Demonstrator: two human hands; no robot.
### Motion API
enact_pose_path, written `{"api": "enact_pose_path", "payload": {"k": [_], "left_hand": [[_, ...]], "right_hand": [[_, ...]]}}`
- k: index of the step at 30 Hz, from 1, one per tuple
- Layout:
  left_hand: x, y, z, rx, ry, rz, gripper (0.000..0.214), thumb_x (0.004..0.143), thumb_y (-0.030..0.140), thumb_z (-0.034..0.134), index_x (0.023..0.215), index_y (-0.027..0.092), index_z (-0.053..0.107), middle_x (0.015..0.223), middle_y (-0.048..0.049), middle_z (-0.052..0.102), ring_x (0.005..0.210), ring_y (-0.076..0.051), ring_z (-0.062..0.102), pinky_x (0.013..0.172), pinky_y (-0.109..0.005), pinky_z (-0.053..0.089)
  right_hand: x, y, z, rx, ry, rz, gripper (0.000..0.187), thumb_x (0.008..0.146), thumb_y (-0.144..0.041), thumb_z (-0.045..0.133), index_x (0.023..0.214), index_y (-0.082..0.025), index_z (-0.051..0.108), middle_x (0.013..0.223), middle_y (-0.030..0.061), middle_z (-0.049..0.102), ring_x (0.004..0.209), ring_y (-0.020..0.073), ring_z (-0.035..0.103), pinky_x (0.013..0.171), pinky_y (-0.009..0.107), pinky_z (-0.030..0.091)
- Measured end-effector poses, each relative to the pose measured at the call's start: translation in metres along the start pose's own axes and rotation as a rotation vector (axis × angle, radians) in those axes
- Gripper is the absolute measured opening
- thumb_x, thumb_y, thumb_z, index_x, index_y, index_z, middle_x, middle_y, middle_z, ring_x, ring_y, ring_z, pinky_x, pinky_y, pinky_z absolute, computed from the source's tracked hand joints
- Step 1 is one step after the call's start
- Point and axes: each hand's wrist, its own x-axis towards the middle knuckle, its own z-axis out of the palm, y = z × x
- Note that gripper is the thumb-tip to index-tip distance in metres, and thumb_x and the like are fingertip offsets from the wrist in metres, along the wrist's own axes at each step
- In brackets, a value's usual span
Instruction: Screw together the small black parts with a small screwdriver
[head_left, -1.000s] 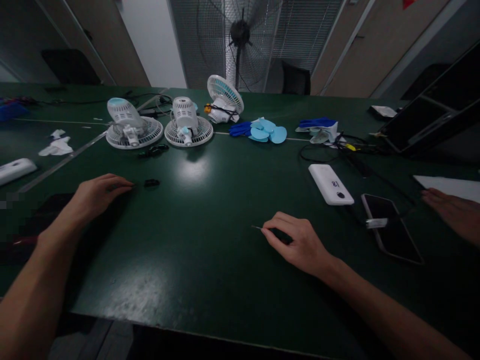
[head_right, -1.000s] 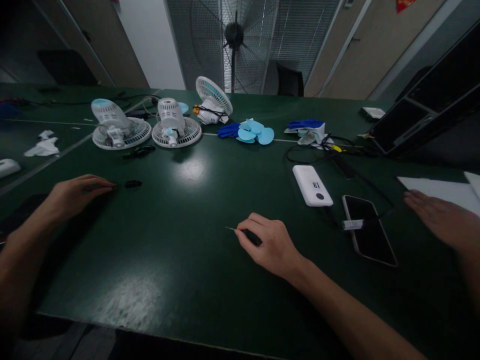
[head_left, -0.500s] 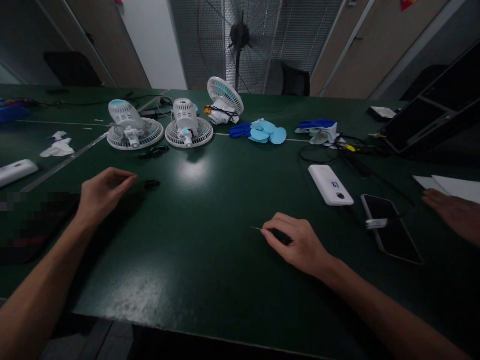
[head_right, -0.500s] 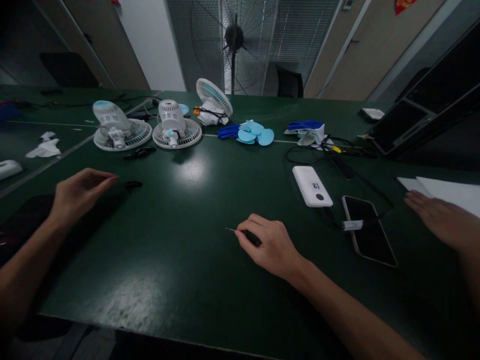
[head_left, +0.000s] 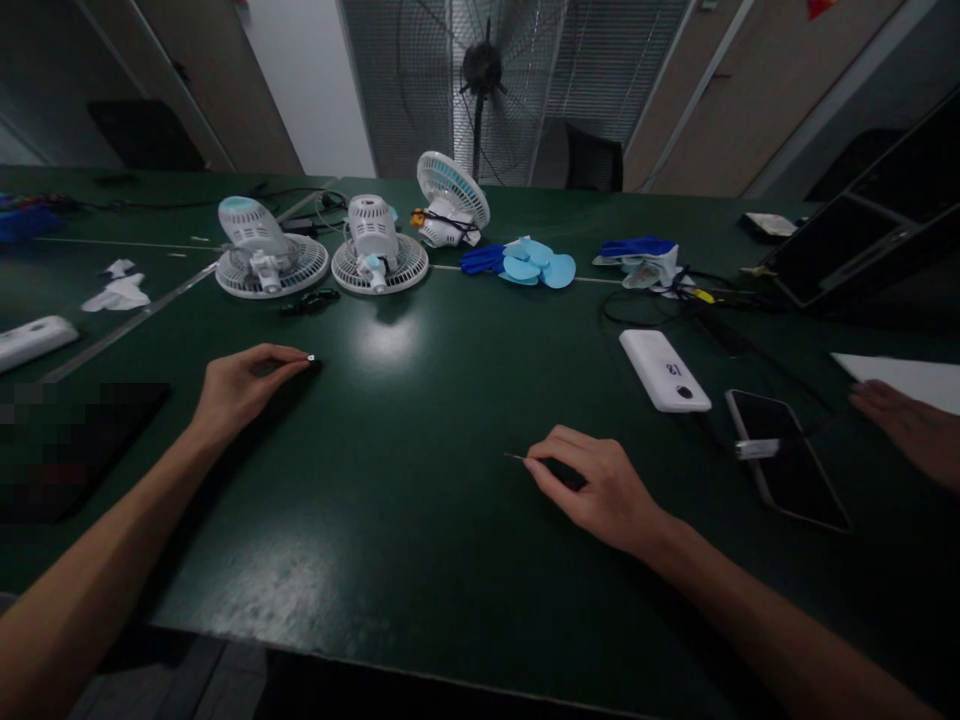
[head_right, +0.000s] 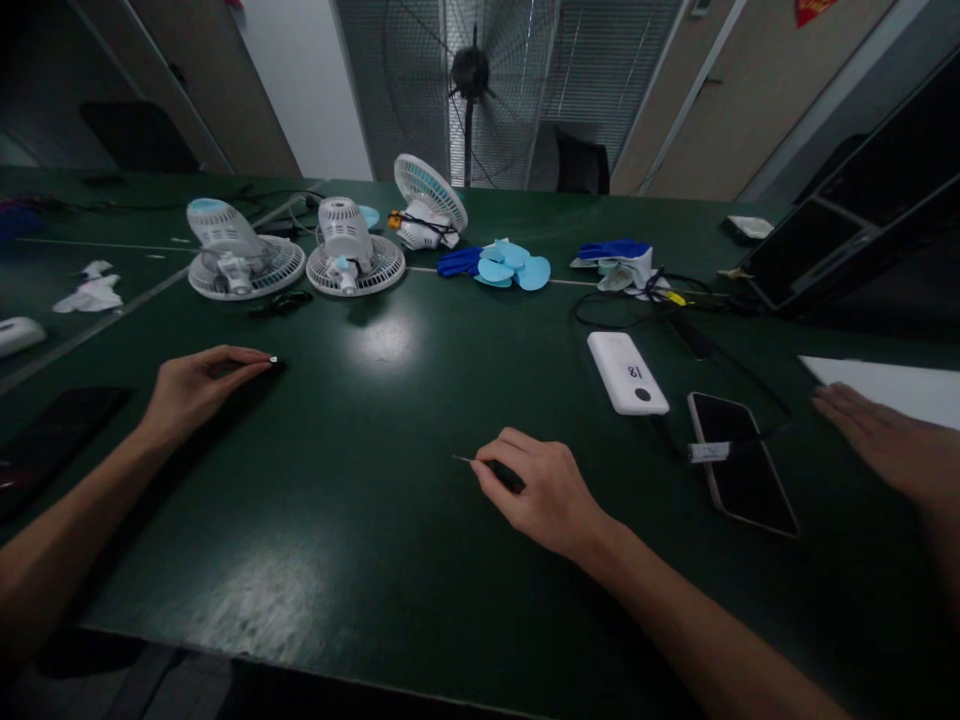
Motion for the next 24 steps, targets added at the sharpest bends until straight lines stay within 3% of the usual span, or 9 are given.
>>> {"api": "enact_pose_path", "payload": {"k": [11,19,24], "left_hand": [[0.005,-0.011,-0.001,0.095,-0.043,0.176,0.05,0.086,0.064,0.067,0.1,0.016,0.072,0.118,-0.0077,0.072,0.11,-0.022,0.067,0.107,-0.038,0.048],[-0.002,-0.003,0.002,0.292,0.008,0.283,0.04,0.093,0.055,0.064,0.107,0.019,0.075,0.113,-0.0041,0.075,0.104,-0.023,0.07,0.102,-0.037,0.051],[-0.011,0.014,0.021,0.263,-0.09,0.4,0.042,0.096,0.058,0.06,0.113,0.022,0.074,0.115,-0.0052,0.074,0.103,-0.023,0.071,0.098,-0.034,0.053]], "right_hand": [[0.001,-0.002,-0.001,0.0,0.004,-0.002,0.018,0.103,-0.026,0.056,0.104,-0.018,0.072,0.091,0.0043,0.069,0.072,0.014,0.064,0.064,0.027,0.05],[0.0,-0.004,-0.001,0.015,-0.002,0.007,0.016,0.103,-0.025,0.057,0.104,-0.018,0.072,0.093,0.0041,0.069,0.074,0.0143,0.063,0.064,0.028,0.05],[0.0,-0.003,0.0,0.02,-0.01,0.002,0.017,0.103,-0.025,0.056,0.105,-0.018,0.072,0.094,0.004,0.068,0.074,0.0144,0.062,0.064,0.028,0.049]]}}
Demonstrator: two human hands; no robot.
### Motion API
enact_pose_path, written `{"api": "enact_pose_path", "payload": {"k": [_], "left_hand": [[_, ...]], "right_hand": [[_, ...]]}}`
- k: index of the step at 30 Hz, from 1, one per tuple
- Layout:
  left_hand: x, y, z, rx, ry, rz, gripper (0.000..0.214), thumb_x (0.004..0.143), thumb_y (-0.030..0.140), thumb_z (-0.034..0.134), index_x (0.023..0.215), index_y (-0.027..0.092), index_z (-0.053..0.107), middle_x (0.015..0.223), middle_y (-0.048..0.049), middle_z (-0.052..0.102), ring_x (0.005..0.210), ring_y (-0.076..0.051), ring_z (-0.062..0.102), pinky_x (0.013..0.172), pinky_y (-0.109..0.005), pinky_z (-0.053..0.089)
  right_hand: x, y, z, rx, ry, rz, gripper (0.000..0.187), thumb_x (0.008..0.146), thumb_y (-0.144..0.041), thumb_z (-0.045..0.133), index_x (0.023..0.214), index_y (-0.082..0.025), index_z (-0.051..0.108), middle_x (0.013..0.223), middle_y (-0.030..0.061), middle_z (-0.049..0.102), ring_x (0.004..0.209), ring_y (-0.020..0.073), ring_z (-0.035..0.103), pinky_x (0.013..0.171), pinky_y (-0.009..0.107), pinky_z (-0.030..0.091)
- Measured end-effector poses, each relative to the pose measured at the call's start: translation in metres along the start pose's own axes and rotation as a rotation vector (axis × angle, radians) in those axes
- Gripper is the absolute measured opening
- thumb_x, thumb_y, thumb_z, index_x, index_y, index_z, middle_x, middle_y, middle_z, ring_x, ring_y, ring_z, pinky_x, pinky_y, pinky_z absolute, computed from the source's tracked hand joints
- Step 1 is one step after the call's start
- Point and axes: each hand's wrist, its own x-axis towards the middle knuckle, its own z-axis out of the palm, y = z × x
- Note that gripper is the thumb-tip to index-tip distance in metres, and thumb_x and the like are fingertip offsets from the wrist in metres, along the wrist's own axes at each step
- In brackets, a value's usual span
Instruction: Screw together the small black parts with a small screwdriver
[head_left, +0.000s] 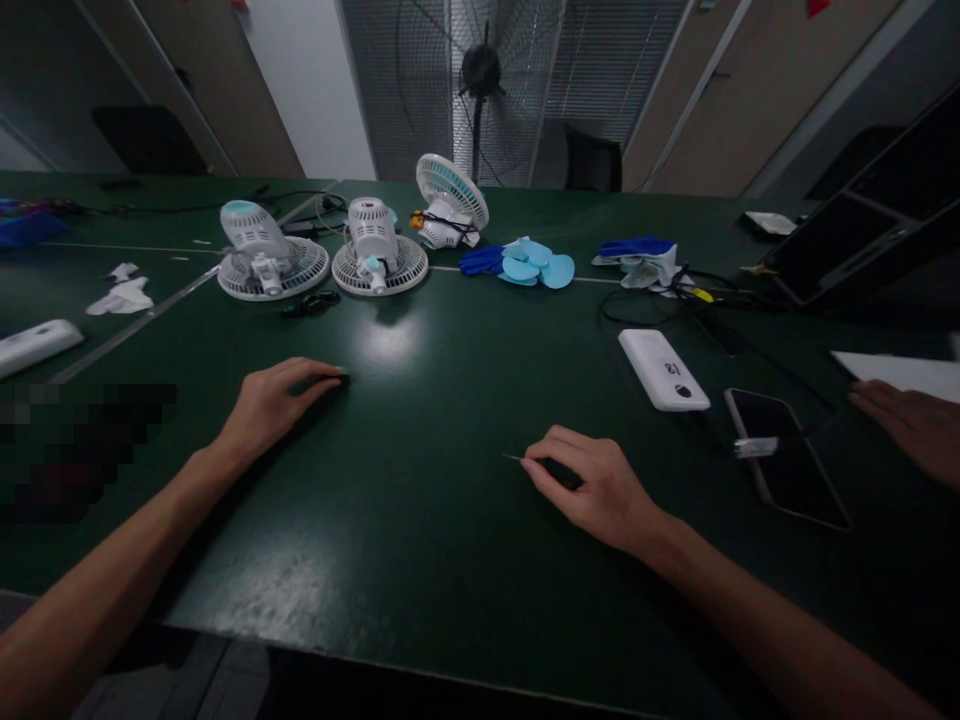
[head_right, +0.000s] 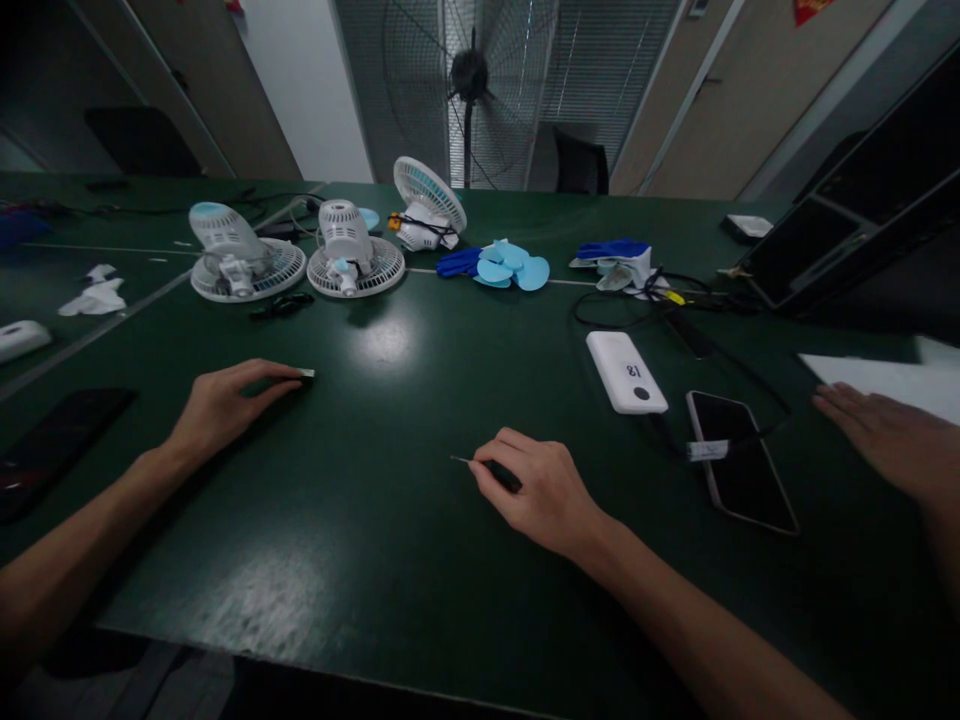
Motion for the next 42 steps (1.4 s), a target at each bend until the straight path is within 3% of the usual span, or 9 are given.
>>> {"api": "enact_pose_path", "payload": {"k": [5,8,13,17,19,22,26,35,42], "left_hand": [[0.006,0.014,0.012,-0.023,-0.017,0.079,0.049,0.098,0.061,0.054,0.123,0.023,0.071,0.117,-0.0077,0.073,0.104,-0.024,0.07,0.097,-0.037,0.054],[0.008,0.004,0.009,0.027,0.005,0.072,0.043,0.099,0.058,0.052,0.116,0.025,0.074,0.12,-0.0072,0.071,0.107,-0.025,0.068,0.1,-0.039,0.053],[0.008,-0.019,-0.001,0.153,0.067,-0.074,0.037,0.099,0.047,0.053,0.119,0.022,0.07,0.123,-0.0098,0.069,0.111,-0.028,0.065,0.1,-0.042,0.052],[0.008,-0.002,0.005,0.283,0.139,-0.044,0.039,0.1,0.04,0.051,0.129,0.017,0.065,0.132,-0.0141,0.064,0.123,-0.034,0.057,0.108,-0.052,0.043],[0.009,0.019,0.014,0.245,0.069,0.1,0.039,0.103,0.037,0.048,0.134,0.02,0.063,0.136,-0.0128,0.062,0.128,-0.033,0.054,0.111,-0.052,0.041],[0.013,0.048,0.026,0.092,-0.188,0.342,0.039,0.106,0.031,0.042,0.139,0.025,0.062,0.14,-0.0095,0.061,0.128,-0.027,0.055,0.111,-0.046,0.045],[0.02,0.06,0.028,0.059,-0.289,0.407,0.041,0.107,0.024,0.035,0.136,0.022,0.064,0.134,-0.0097,0.064,0.122,-0.025,0.058,0.106,-0.043,0.05],[0.024,0.025,0.012,0.216,-0.218,0.346,0.034,0.105,0.038,0.045,0.116,0.017,0.069,0.115,-0.0121,0.07,0.107,-0.026,0.065,0.099,-0.042,0.051],[0.017,-0.037,-0.022,0.209,0.191,-0.113,0.037,0.094,0.042,0.057,0.118,0.016,0.068,0.11,-0.0065,0.074,0.09,-0.02,0.07,0.086,-0.033,0.055]], "right_hand": [[0.0,0.002,0.002,-0.03,0.003,0.007,0.016,0.103,-0.025,0.058,0.103,-0.018,0.072,0.092,0.0031,0.068,0.074,0.0143,0.062,0.065,0.028,0.047],[0.0,0.002,0.002,-0.02,-0.007,0.008,0.016,0.103,-0.026,0.057,0.105,-0.019,0.072,0.094,0.0036,0.068,0.074,0.0144,0.062,0.065,0.028,0.047],[-0.001,0.002,0.001,-0.021,-0.01,0.013,0.017,0.103,-0.027,0.057,0.105,-0.018,0.072,0.093,0.0037,0.068,0.074,0.0144,0.062,0.065,0.028,0.048],[-0.001,0.002,0.001,-0.015,-0.006,0.001,0.018,0.103,-0.027,0.057,0.104,-0.018,0.072,0.093,0.0042,0.069,0.074,0.0144,0.062,0.065,0.028,0.048],[-0.001,0.002,0.002,-0.013,-0.001,-0.001,0.018,0.103,-0.028,0.057,0.105,-0.018,0.072,0.094,0.0043,0.069,0.073,0.0142,0.062,0.064,0.028,0.048],[-0.001,0.003,0.002,-0.011,0.0,0.003,0.018,0.103,-0.027,0.057,0.106,-0.019,0.072,0.095,0.0046,0.069,0.074,0.0144,0.062,0.065,0.028,0.048],[-0.001,0.003,0.002,-0.018,-0.006,0.013,0.016,0.103,-0.026,0.058,0.105,-0.019,0.072,0.094,0.0038,0.069,0.075,0.0145,0.062,0.066,0.029,0.048],[-0.001,0.002,0.003,-0.034,-0.004,0.009,0.015,0.103,-0.026,0.058,0.104,-0.019,0.071,0.094,0.0034,0.068,0.075,0.0145,0.061,0.066,0.029,0.047],[-0.002,0.004,0.003,-0.002,-0.019,0.017,0.015,0.103,-0.025,0.058,0.107,-0.019,0.071,0.097,0.0035,0.068,0.077,0.0142,0.062,0.067,0.029,0.049]]}}
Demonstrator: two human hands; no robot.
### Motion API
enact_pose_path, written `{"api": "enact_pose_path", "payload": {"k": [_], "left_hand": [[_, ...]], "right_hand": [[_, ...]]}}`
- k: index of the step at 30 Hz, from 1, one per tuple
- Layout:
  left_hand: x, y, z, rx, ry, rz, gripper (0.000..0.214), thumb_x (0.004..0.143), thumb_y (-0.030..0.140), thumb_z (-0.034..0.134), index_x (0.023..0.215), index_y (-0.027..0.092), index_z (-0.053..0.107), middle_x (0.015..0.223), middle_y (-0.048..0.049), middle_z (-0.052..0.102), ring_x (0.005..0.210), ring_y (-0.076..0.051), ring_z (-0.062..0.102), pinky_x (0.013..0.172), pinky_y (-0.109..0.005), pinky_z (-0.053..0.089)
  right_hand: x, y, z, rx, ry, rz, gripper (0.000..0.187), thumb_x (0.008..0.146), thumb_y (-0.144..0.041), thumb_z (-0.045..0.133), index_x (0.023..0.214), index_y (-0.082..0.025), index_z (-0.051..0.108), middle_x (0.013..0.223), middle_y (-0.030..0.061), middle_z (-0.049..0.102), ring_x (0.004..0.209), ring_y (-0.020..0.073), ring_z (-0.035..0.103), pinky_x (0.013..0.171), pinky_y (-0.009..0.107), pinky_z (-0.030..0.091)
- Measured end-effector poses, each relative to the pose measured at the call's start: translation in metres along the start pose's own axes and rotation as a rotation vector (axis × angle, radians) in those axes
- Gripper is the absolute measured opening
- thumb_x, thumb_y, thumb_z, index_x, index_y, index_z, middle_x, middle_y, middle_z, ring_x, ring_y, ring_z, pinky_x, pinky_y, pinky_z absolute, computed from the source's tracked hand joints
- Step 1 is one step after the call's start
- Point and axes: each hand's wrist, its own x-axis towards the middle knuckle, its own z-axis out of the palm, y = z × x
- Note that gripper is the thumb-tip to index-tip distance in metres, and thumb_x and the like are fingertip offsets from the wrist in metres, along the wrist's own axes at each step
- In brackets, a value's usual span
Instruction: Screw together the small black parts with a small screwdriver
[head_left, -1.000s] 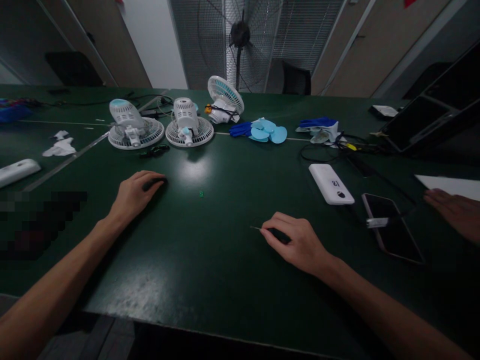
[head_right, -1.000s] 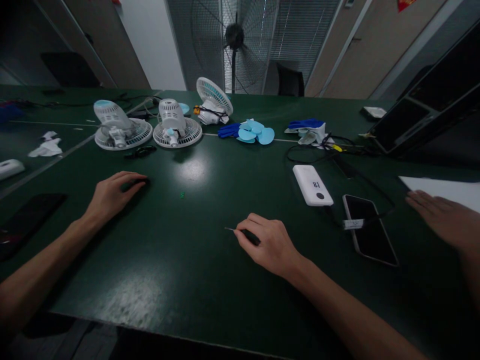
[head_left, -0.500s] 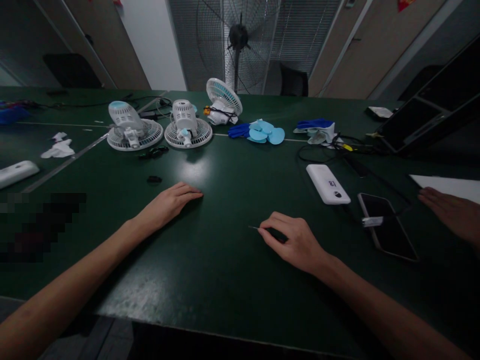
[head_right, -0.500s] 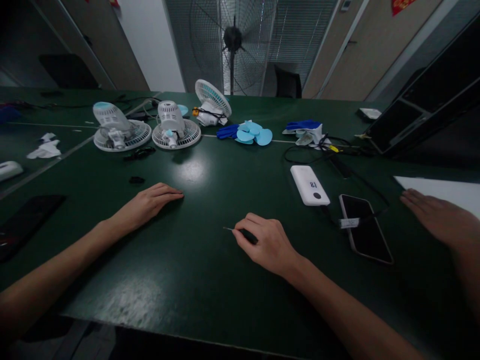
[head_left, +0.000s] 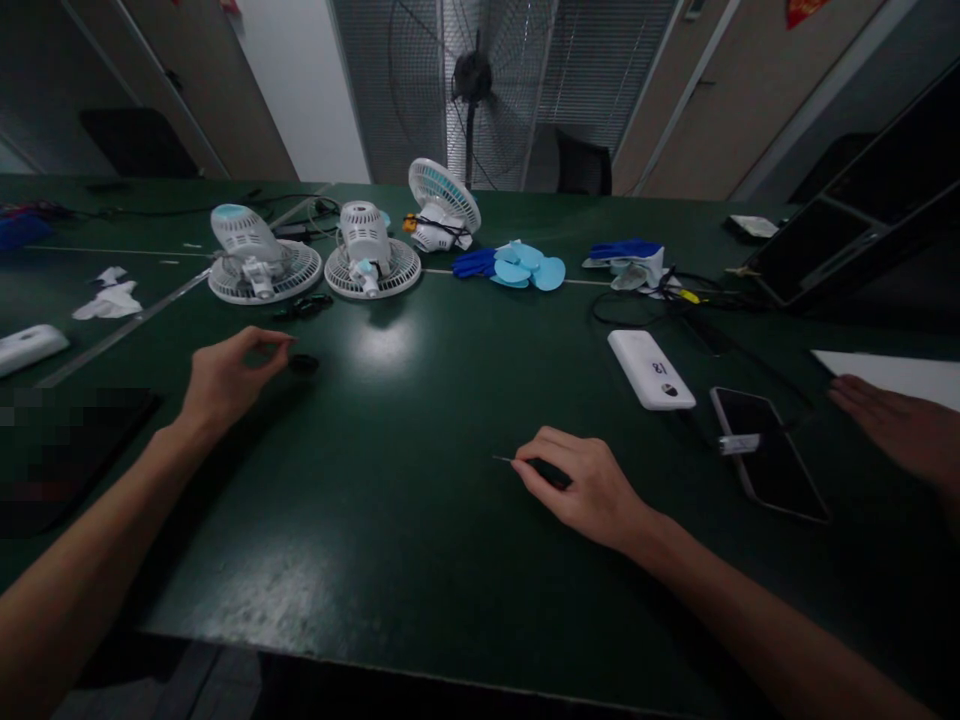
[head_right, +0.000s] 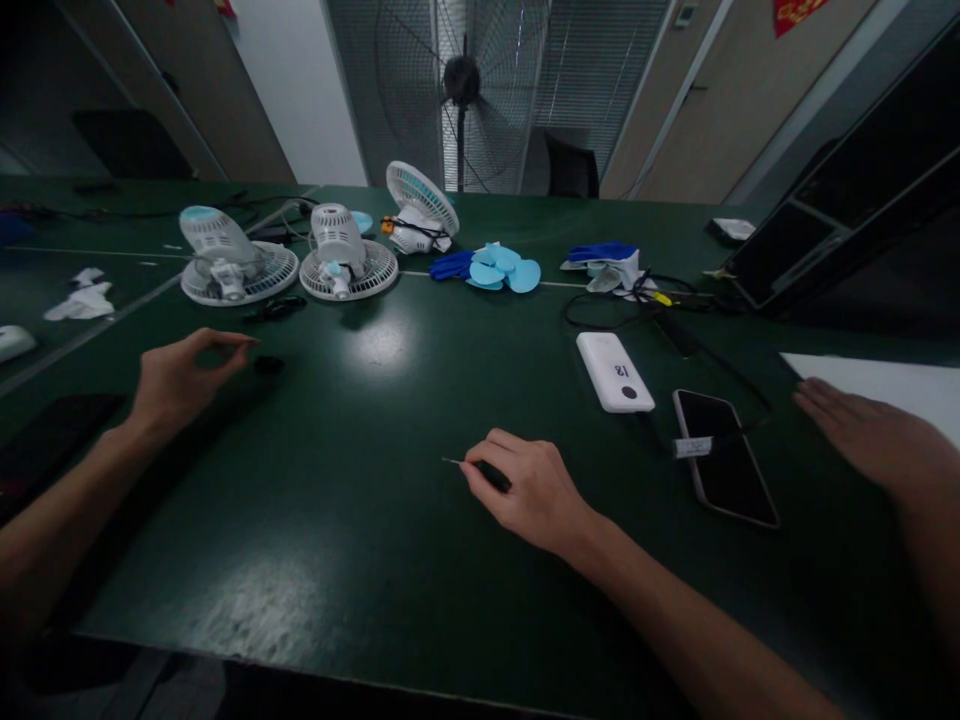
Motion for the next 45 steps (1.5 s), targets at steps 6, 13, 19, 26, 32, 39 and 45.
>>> {"api": "enact_pose_path", "payload": {"k": [6,13,19,26,32,39,45], "left_hand": [[-0.005,-0.007,0.0,-0.181,-0.038,-0.045,0.045,0.092,0.054,0.059,0.112,0.016,0.071,0.116,-0.005,0.075,0.105,-0.021,0.07,0.105,-0.036,0.05],[-0.002,-0.004,0.001,-0.343,-0.099,-0.11,0.049,0.089,0.06,0.066,0.109,0.016,0.071,0.118,-0.0077,0.074,0.112,-0.024,0.068,0.112,-0.044,0.046],[-0.003,-0.012,0.005,-0.345,-0.15,-0.095,0.054,0.09,0.062,0.065,0.114,0.014,0.072,0.12,-0.0083,0.074,0.113,-0.024,0.068,0.113,-0.043,0.046],[-0.005,-0.019,0.005,-0.343,-0.185,-0.022,0.052,0.095,0.06,0.062,0.12,0.015,0.072,0.126,-0.0052,0.072,0.116,-0.023,0.066,0.114,-0.043,0.045],[-0.005,-0.012,0.003,-0.351,-0.22,-0.123,0.06,0.089,0.067,0.064,0.123,0.018,0.07,0.127,-0.006,0.071,0.117,-0.025,0.065,0.112,-0.044,0.046],[-0.001,-0.007,0.002,-0.347,-0.233,-0.086,0.068,0.088,0.072,0.061,0.125,0.016,0.069,0.128,-0.0085,0.069,0.115,-0.025,0.064,0.109,-0.042,0.047],[-0.001,-0.007,0.003,-0.347,-0.213,-0.071,0.064,0.087,0.073,0.061,0.114,0.016,0.073,0.121,-0.0089,0.072,0.111,-0.025,0.065,0.109,-0.041,0.047]], "right_hand": [[0.002,-0.001,-0.002,-0.006,0.006,-0.007,0.015,0.103,-0.025,0.058,0.106,-0.018,0.072,0.093,0.0034,0.068,0.075,0.0142,0.062,0.064,0.029,0.049],[0.002,-0.002,-0.002,-0.007,0.003,-0.009,0.018,0.104,-0.027,0.056,0.106,-0.019,0.072,0.094,0.0045,0.069,0.076,0.0148,0.063,0.066,0.029,0.05],[0.002,-0.001,-0.002,-0.005,0.0,-0.008,0.018,0.104,-0.027,0.056,0.106,-0.018,0.071,0.095,0.0048,0.069,0.075,0.0149,0.063,0.064,0.028,0.049],[0.003,-0.002,-0.002,-0.024,0.007,-0.016,0.018,0.103,-0.027,0.056,0.104,-0.018,0.072,0.093,0.0054,0.07,0.074,0.0149,0.063,0.066,0.028,0.051],[0.002,-0.002,-0.003,-0.021,0.0,-0.008,0.019,0.104,-0.028,0.056,0.105,-0.018,0.072,0.093,0.0053,0.07,0.074,0.0151,0.064,0.065,0.029,0.051],[0.002,-0.001,-0.002,-0.011,0.005,-0.016,0.019,0.104,-0.028,0.055,0.106,-0.018,0.072,0.095,0.0058,0.071,0.075,0.0149,0.064,0.065,0.028,0.052],[0.003,-0.003,-0.003,-0.011,0.002,-0.01,0.02,0.104,-0.028,0.054,0.104,-0.018,0.072,0.093,0.0057,0.07,0.074,0.0148,0.064,0.063,0.028,0.051]]}}
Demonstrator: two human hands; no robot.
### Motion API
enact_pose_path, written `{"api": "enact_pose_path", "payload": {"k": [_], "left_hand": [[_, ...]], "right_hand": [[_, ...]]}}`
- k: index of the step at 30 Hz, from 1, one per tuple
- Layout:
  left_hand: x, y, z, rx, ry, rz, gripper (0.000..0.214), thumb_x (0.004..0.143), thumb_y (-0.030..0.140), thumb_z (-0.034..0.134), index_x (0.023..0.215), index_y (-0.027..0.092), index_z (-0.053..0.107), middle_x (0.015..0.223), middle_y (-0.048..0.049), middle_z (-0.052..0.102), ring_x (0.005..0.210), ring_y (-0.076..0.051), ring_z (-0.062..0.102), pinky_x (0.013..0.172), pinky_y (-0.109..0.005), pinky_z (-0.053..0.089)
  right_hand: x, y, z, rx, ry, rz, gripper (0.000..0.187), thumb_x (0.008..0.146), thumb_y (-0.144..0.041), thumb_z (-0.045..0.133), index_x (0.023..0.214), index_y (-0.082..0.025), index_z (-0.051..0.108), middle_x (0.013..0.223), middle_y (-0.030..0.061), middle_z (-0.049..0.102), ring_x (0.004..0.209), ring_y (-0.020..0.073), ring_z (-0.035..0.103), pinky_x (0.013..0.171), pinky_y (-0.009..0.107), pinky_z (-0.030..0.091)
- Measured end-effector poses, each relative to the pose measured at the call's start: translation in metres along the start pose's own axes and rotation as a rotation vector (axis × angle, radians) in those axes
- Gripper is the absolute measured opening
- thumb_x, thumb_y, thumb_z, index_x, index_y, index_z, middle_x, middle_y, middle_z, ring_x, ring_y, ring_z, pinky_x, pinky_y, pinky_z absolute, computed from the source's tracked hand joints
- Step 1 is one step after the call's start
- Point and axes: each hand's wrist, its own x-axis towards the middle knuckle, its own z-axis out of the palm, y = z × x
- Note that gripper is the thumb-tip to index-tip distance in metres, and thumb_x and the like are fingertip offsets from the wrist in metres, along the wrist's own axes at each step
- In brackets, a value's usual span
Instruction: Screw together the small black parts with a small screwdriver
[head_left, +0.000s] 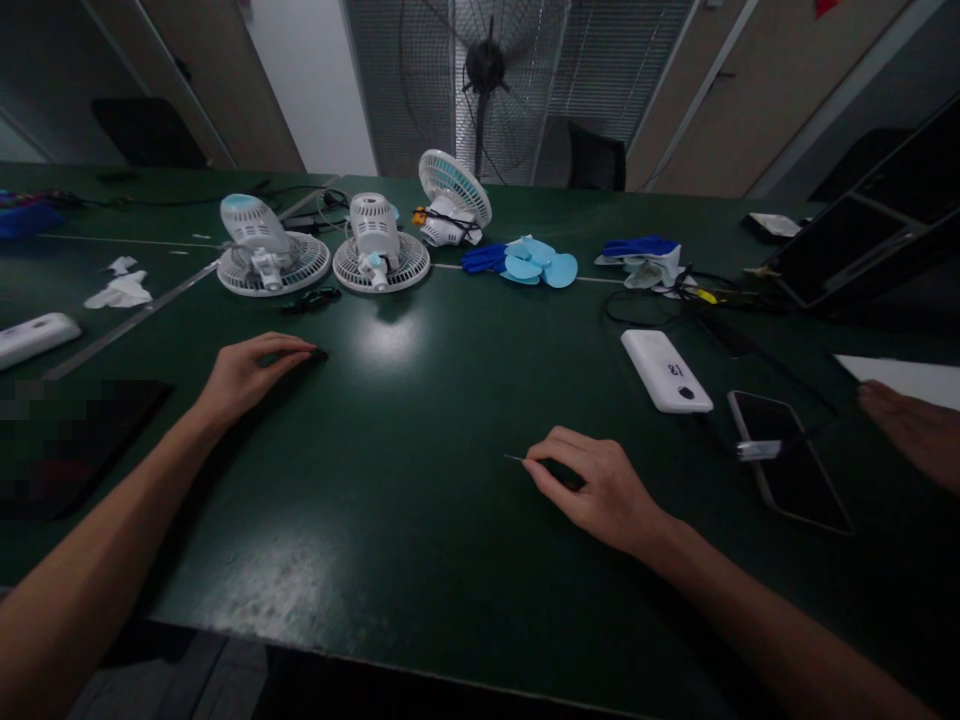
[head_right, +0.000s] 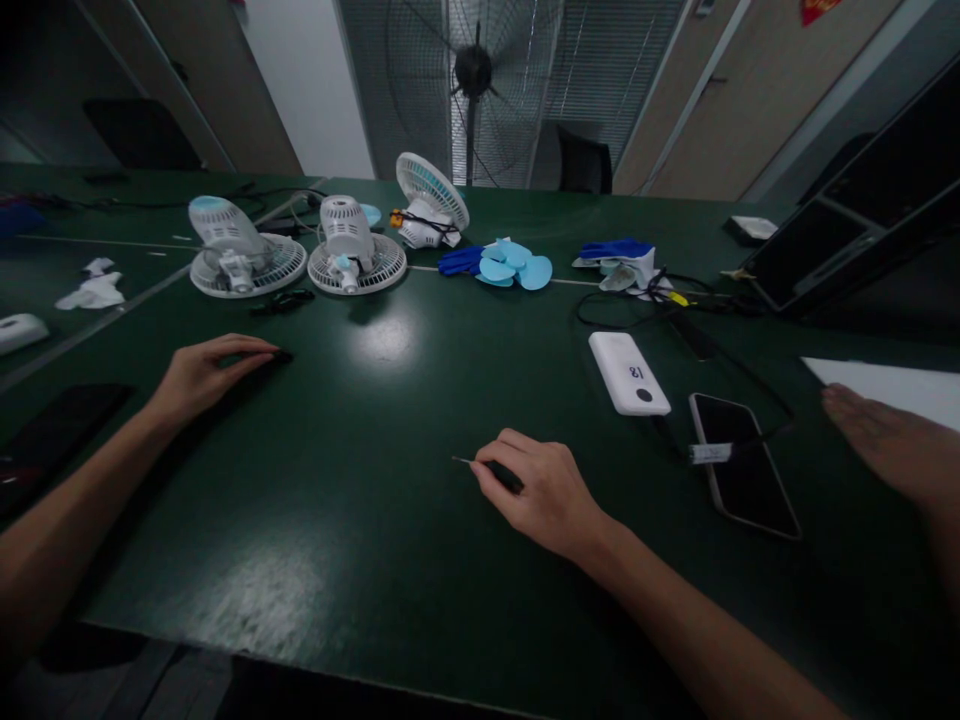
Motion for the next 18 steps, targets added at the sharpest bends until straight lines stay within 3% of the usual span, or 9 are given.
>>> {"api": "enact_pose_path", "payload": {"k": [8,11,14,18], "left_hand": [[0.001,-0.007,-0.003,0.012,-0.036,-0.083,0.068,0.086,0.073,0.064,0.125,0.017,0.069,0.126,-0.0078,0.07,0.112,-0.025,0.064,0.104,-0.04,0.048],[0.002,-0.002,-0.002,0.042,-0.065,-0.048,0.066,0.086,0.073,0.063,0.12,0.017,0.072,0.125,-0.009,0.069,0.11,-0.025,0.063,0.1,-0.038,0.05],[0.0,0.018,0.011,0.025,-0.13,0.032,0.056,0.09,0.067,0.062,0.117,0.019,0.073,0.121,-0.0083,0.07,0.104,-0.025,0.064,0.092,-0.036,0.052],[-0.013,0.075,0.05,-0.044,-0.278,0.21,0.039,0.097,0.055,0.06,0.115,0.023,0.073,0.116,-0.0071,0.07,0.102,-0.023,0.066,0.087,-0.034,0.055]], "right_hand": [[0.0,0.0,0.0,-0.02,0.014,-0.015,0.019,0.104,-0.028,0.055,0.103,-0.019,0.072,0.092,0.0054,0.07,0.073,0.0147,0.064,0.064,0.027,0.05],[0.0,0.0,0.0,-0.022,0.015,-0.008,0.019,0.103,-0.028,0.056,0.104,-0.019,0.072,0.092,0.005,0.07,0.073,0.0144,0.063,0.064,0.027,0.049],[-0.001,0.001,0.001,-0.014,0.01,0.001,0.018,0.103,-0.028,0.057,0.105,-0.019,0.072,0.092,0.0045,0.069,0.073,0.0146,0.063,0.064,0.028,0.049],[-0.001,0.001,0.001,0.005,0.006,-0.003,0.018,0.104,-0.028,0.056,0.106,-0.019,0.071,0.094,0.005,0.069,0.074,0.0148,0.063,0.064,0.028,0.049]]}}
